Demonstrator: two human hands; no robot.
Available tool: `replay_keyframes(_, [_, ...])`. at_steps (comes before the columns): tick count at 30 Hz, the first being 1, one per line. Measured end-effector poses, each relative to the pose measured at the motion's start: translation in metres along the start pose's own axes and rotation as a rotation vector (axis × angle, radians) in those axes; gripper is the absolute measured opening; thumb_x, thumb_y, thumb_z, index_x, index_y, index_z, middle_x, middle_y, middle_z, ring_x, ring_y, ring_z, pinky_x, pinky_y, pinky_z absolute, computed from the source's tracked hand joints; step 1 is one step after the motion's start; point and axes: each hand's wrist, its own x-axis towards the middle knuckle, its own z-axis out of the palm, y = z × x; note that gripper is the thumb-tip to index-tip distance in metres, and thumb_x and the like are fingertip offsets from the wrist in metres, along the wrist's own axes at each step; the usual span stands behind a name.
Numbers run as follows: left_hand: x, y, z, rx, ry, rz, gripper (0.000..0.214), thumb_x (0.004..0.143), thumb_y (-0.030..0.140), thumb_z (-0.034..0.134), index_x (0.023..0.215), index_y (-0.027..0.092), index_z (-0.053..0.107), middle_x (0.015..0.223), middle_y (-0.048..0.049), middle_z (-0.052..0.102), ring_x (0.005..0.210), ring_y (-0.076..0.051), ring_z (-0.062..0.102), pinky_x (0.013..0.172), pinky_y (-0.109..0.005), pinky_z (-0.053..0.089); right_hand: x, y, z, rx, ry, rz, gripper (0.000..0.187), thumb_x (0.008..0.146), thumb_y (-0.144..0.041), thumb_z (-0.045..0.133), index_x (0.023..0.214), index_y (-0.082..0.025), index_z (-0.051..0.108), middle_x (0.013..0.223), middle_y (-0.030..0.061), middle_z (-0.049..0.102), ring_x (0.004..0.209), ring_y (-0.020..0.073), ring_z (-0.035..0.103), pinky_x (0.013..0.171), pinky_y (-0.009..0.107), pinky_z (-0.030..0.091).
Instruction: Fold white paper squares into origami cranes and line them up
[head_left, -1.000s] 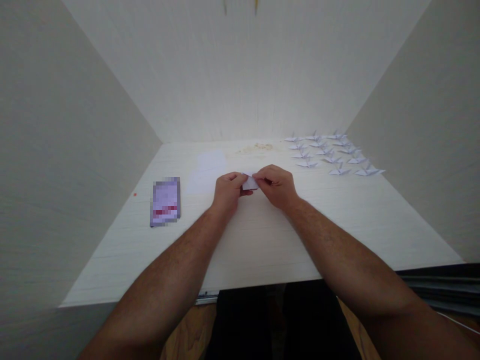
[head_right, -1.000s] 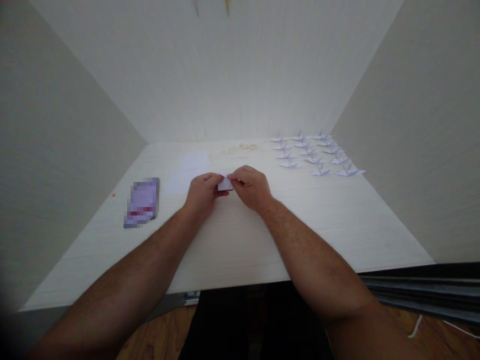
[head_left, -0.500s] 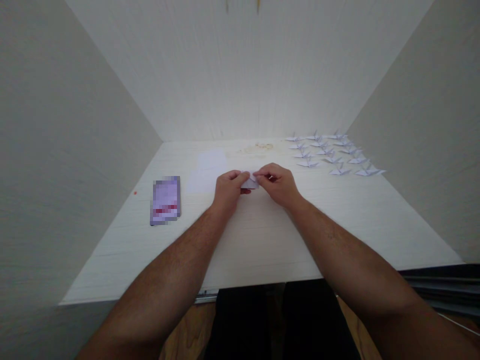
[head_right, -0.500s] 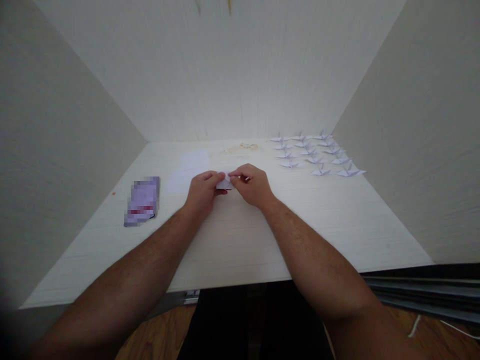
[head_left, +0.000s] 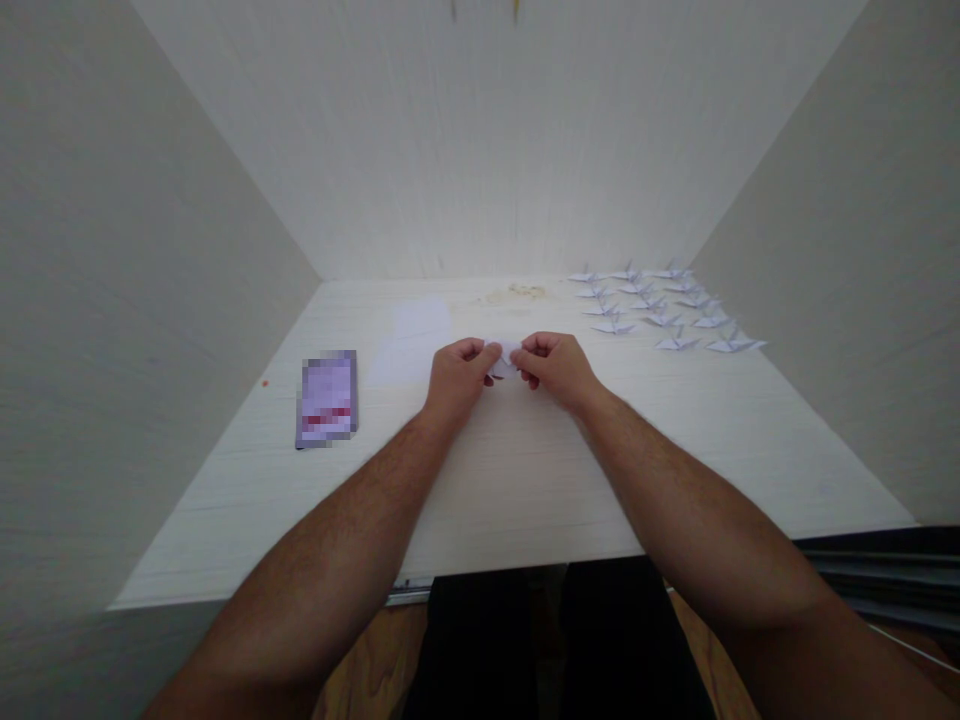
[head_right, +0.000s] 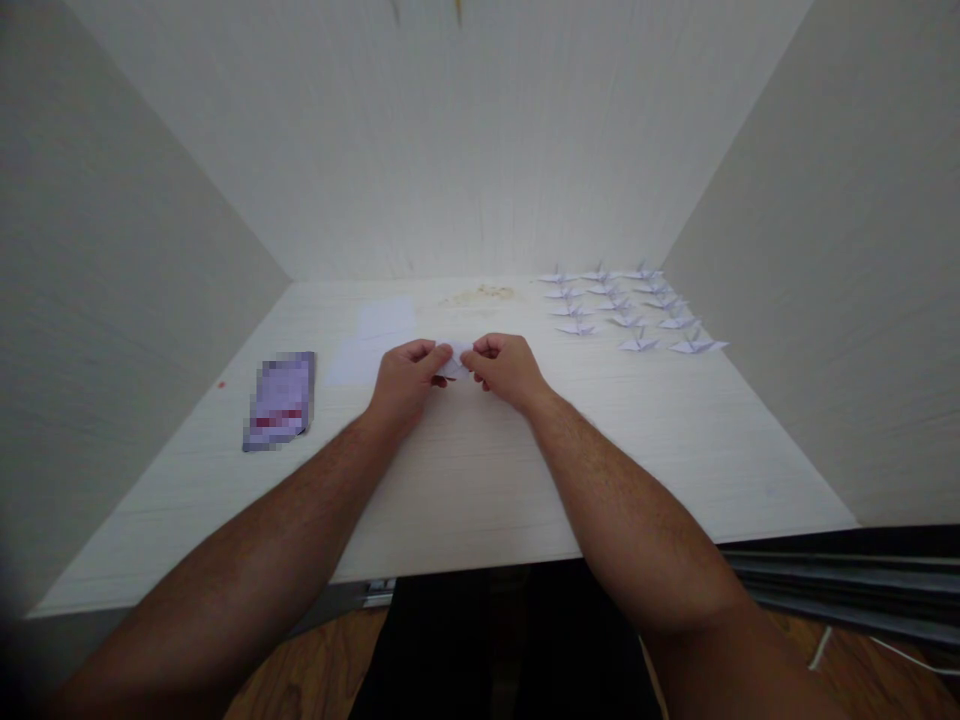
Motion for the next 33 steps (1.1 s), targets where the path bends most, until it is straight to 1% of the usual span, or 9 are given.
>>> replay_keyframes(4, [-0.0003,-0.0001,0.0002,-0.003,-0.001,-0.01,0.025,0.075,0.039,0.072,0.066,0.016,0.067,0.062,-0.0019,0.064,0.052,-0.01,0.055,0.048,-0.021,0.045,-0.0003,-0.0004,0.0005,0.016,-0.011,-0.002,0.019,0.069,-0.031,0.072,0.068,-0.018,0.057,0.051,-0.0044,0.058,0.041,0.0073,0.048,0.038,0.019,0.037])
replay_keyframes(10, [-0.0019,0.0035,0.0022,-0.008,0.003,-0.016,0.025,0.075,0.039,0.071,0.065,0.016,0.066,0.061,-0.0015,0.063,0.053,-0.011,0.056,0.048,-0.021,0.046,-0.0007,0.0,0.0018,0.063,-0.019,-0.007,0.019,0.067,-0.029,0.072,0.068,-0.018,0.057,0.051,-0.0051,0.057,0.041,0.0075,0.048,0.038,0.019,0.037])
replay_keyframes(18, [-0.0013,0.0032,0.0017,0.0,0.004,-0.023,0.026,0.074,0.04,0.072,0.064,0.016,0.066,0.06,-0.0015,0.063,0.054,-0.011,0.056,0.049,-0.021,0.047,-0.0002,0.0006,0.0013,0.021,-0.023,-0.017,0.017,0.068,-0.029,0.071,0.068,-0.018,0.057,0.05,-0.0048,0.058,0.041,0.0078,0.049,0.039,0.02,0.038])
replay_keyframes(24, [-0.0027,0.0059,0.0026,0.015,0.008,-0.019,0.024,0.075,0.035,0.07,0.061,0.017,0.064,0.057,-0.0007,0.062,0.051,-0.01,0.054,0.048,-0.021,0.047,-0.0011,-0.0012,0.002,0.023,-0.021,-0.007,0.014,0.068,-0.026,0.07,0.069,-0.018,0.058,0.049,-0.0054,0.057,0.04,0.0075,0.049,0.039,0.019,0.037])
replay_keyframes(33, [-0.0024,0.0057,0.0013,0.067,-0.01,0.005,0.024,0.076,0.036,0.069,0.063,0.017,0.065,0.058,-0.0008,0.062,0.051,-0.01,0.054,0.049,-0.021,0.047,-0.0023,-0.0046,0.0028,-0.005,-0.021,-0.001,0.01,0.068,-0.022,0.068,0.068,-0.018,0.058,0.049,-0.0056,0.057,0.04,0.0073,0.05,0.04,0.019,0.037])
